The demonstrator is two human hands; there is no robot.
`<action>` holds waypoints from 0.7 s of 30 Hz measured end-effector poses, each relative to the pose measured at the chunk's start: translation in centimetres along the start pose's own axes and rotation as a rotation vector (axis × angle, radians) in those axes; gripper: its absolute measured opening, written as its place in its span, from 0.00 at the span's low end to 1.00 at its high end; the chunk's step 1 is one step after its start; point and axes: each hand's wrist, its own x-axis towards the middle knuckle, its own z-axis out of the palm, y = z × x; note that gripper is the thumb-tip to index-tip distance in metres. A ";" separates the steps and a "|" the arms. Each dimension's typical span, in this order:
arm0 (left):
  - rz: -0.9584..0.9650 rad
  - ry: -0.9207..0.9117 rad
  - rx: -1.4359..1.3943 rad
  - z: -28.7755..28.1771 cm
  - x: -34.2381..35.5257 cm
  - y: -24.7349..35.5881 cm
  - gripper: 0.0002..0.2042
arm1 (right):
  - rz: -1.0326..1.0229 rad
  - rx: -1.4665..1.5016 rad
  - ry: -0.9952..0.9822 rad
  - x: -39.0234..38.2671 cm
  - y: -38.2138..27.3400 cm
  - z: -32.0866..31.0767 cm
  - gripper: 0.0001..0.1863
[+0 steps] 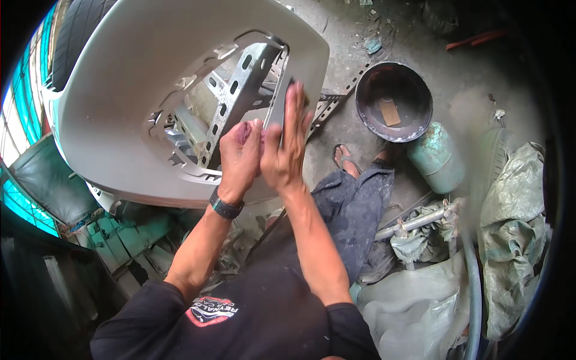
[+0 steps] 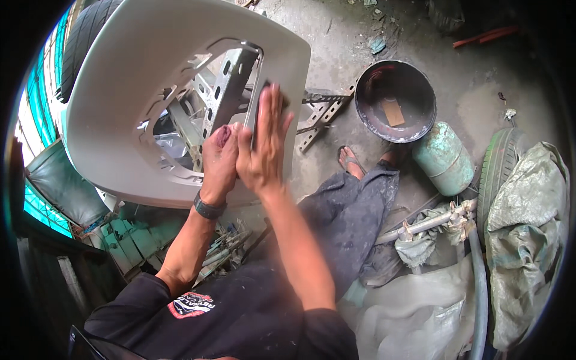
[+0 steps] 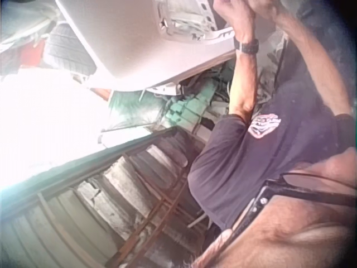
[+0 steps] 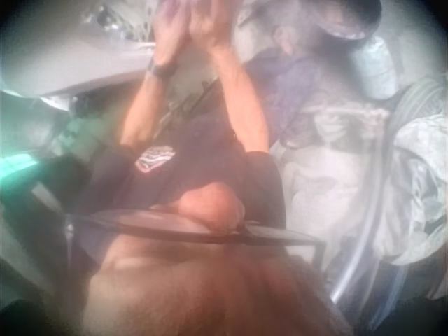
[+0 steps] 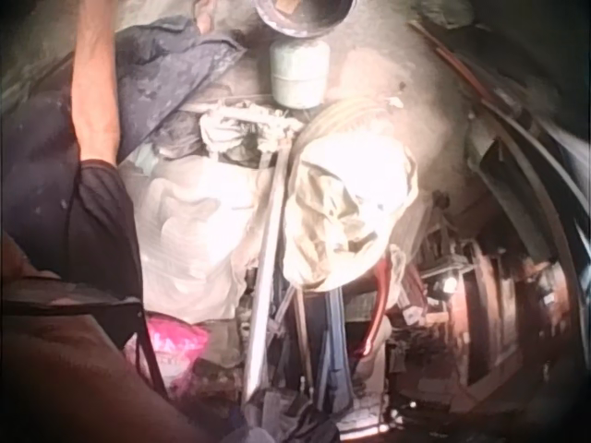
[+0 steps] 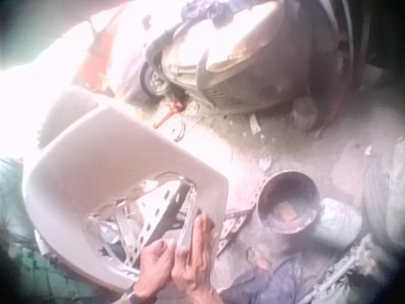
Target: The person sands the surface of a white car bumper using a sanding block and a cloth. They work on the edges and the main body of the bumper, occasionally dipping the sanding block into a bucket of water. The person rotates the bumper to access different areas while sanding.
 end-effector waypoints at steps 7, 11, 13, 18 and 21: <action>-0.021 -0.001 -0.028 -0.1 0.2 0.0 0.16 | 0.022 0.009 -0.031 -2.0 0.2 -0.2 0.35; -0.026 -0.017 -0.016 0.2 -0.3 0.4 0.16 | 0.031 0.015 0.040 2.3 0.3 -0.4 0.36; -0.026 -0.020 0.000 0.3 -0.1 0.5 0.16 | 0.035 0.042 0.058 3.0 0.1 -0.7 0.36; -0.025 -0.011 0.011 -0.1 0.3 0.3 0.16 | 0.001 -0.004 0.003 -2.1 0.3 0.0 0.34; -0.080 -0.007 -0.030 0.4 0.0 0.9 0.17 | 0.007 0.068 0.120 5.5 0.8 -1.5 0.33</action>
